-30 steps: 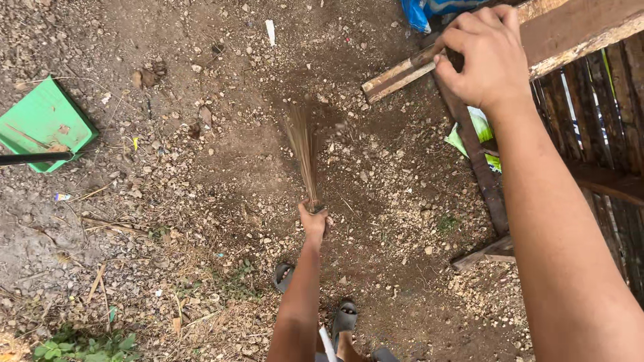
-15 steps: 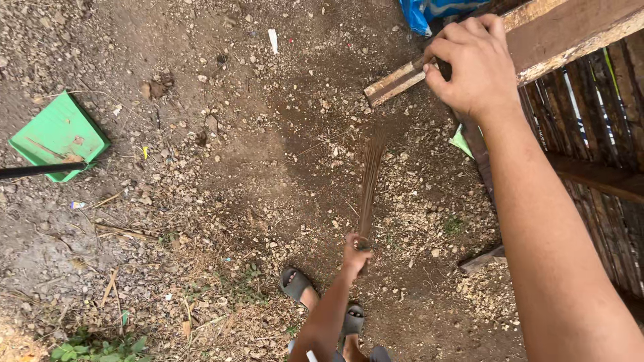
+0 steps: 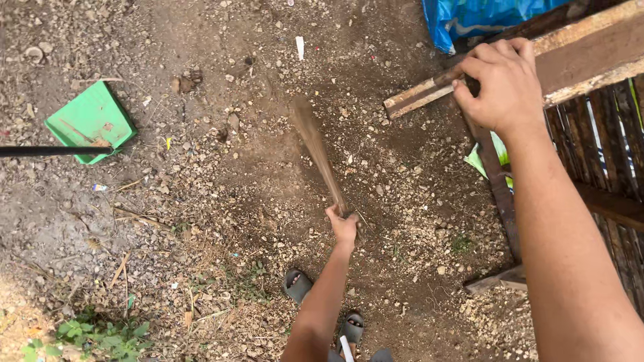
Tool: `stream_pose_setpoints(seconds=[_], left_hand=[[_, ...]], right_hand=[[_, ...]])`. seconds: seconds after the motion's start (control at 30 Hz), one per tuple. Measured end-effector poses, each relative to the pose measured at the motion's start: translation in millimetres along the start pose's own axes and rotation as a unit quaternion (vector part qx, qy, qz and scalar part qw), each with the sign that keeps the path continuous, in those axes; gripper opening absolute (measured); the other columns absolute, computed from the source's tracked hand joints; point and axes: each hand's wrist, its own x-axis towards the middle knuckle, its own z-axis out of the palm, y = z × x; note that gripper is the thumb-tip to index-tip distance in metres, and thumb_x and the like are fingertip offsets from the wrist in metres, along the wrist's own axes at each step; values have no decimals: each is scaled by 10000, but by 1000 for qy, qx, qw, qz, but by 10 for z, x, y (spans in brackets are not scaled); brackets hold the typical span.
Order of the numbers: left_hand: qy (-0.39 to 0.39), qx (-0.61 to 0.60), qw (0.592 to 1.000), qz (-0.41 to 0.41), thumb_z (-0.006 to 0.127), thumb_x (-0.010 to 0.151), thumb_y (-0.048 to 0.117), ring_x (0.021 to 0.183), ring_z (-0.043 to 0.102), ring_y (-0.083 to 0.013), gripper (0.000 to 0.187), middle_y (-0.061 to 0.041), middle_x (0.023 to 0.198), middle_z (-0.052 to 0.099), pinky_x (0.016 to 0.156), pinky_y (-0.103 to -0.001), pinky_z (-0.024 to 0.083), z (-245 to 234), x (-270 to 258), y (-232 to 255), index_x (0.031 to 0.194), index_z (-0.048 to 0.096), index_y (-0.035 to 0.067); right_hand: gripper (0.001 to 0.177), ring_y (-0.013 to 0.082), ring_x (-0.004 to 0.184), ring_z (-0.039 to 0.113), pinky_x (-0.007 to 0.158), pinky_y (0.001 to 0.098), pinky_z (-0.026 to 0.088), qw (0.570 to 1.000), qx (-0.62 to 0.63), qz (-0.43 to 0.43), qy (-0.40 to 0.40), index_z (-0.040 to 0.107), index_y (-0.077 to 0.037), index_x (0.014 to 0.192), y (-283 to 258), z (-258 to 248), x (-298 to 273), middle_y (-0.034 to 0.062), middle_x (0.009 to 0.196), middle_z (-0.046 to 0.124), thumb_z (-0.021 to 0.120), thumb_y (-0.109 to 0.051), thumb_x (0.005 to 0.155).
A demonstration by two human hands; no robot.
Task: The person lifts and moves a bamboo panel to the side and then sweeps dirt and debris on the ground into a dustpan using a handheld broom.
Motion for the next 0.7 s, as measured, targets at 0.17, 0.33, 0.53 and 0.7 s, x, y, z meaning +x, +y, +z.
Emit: stream_pose_setpoints(seconds=[0.17, 0.33, 0.53, 0.7], left_hand=[[-146, -72, 982, -93, 657, 930, -74, 584, 632, -223, 359, -177, 831, 644, 446, -298, 558, -725, 578, 641, 1278, 568, -56], [67, 9, 996, 54, 623, 834, -136, 608, 656, -203, 538, -185, 907, 718, 484, -302, 547, -1920, 1048, 1362, 1298, 421, 49], [126, 105, 963, 214, 645, 813, -110, 624, 609, -180, 583, -137, 948, 605, 494, -311, 505, -2241, 1066, 1392, 1271, 330, 68], [-11, 41, 994, 96, 647, 797, -132, 608, 614, -210, 593, -142, 895, 616, 444, -336, 525, -2468, 615, 1339, 1270, 354, 71]], right_hand=[[151, 236, 1121, 551, 1182, 410, 330, 1000, -5, -4, -4, 716, -108, 985, 105, 36, -43, 17, 1098, 661, 699, -258, 982], [152, 241, 1126, 554, 1173, 414, 330, 1000, -3, -4, -5, 711, -106, 970, 176, 78, -54, 17, 1112, 666, 702, -258, 977], [203, 232, 1097, 560, 1133, 393, 342, 999, -36, -9, -8, 666, -104, 927, 411, 229, -105, 15, 1059, 632, 689, -276, 1034], [119, 208, 1091, 558, 1161, 376, 343, 998, -59, -15, -10, 676, -131, 949, 623, 360, -179, -2, 1052, 632, 618, -230, 981]])
